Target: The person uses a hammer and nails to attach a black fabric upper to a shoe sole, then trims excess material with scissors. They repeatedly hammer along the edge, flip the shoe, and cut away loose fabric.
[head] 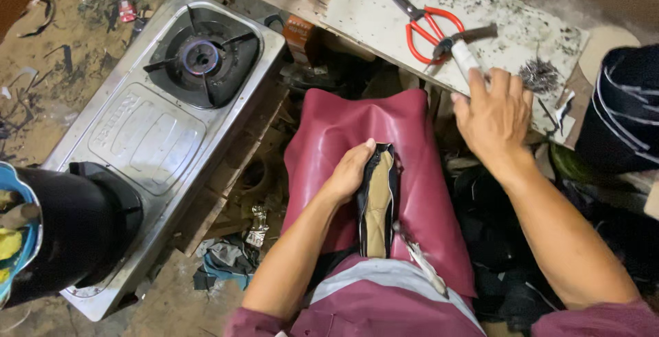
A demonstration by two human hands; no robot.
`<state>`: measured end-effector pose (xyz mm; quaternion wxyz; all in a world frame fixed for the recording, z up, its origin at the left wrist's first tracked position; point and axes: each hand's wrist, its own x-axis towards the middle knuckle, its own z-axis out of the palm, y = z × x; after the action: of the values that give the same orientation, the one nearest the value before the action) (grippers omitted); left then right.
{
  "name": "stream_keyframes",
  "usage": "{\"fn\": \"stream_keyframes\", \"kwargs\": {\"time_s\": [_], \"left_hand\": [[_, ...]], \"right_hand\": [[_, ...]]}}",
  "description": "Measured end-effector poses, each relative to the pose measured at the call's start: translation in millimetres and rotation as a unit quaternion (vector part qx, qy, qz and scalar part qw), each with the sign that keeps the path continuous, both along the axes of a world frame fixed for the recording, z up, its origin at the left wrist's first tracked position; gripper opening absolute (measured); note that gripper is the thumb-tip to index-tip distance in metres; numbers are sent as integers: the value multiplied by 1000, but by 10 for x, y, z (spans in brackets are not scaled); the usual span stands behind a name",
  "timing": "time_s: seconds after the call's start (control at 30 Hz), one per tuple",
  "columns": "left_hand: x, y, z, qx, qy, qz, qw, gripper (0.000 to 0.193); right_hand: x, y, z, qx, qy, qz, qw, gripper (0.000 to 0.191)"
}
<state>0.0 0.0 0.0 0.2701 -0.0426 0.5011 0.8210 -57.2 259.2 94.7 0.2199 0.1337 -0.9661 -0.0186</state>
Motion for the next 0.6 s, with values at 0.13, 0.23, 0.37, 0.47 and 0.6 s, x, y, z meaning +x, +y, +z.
{"fn": "stream_keyframes", "kwargs": {"time_s": [0.13, 0.23, 0.37, 0.47, 0.6], "left_hand": [[-276, 36, 58, 8, -104, 33, 994, 63], [-291, -8, -1, 5, -95, 41, 995, 67], [-405, -35, -29, 30, -70, 22, 997, 71], [-496, -50, -123, 45, -79, 3, 996, 75], [-563, -118, -201, -2, -14, 11, 1000, 79]], "right_hand": [[-485, 136, -65, -15, -62, -2, 998, 47], [-534, 128, -39, -94, -93, 9, 991, 40], [-196, 81, 287, -297, -10, 88, 951, 31], [277, -225, 267, -529, 75, 140, 834, 28], [523, -720, -45, -420, -49, 223, 878, 37]]}}
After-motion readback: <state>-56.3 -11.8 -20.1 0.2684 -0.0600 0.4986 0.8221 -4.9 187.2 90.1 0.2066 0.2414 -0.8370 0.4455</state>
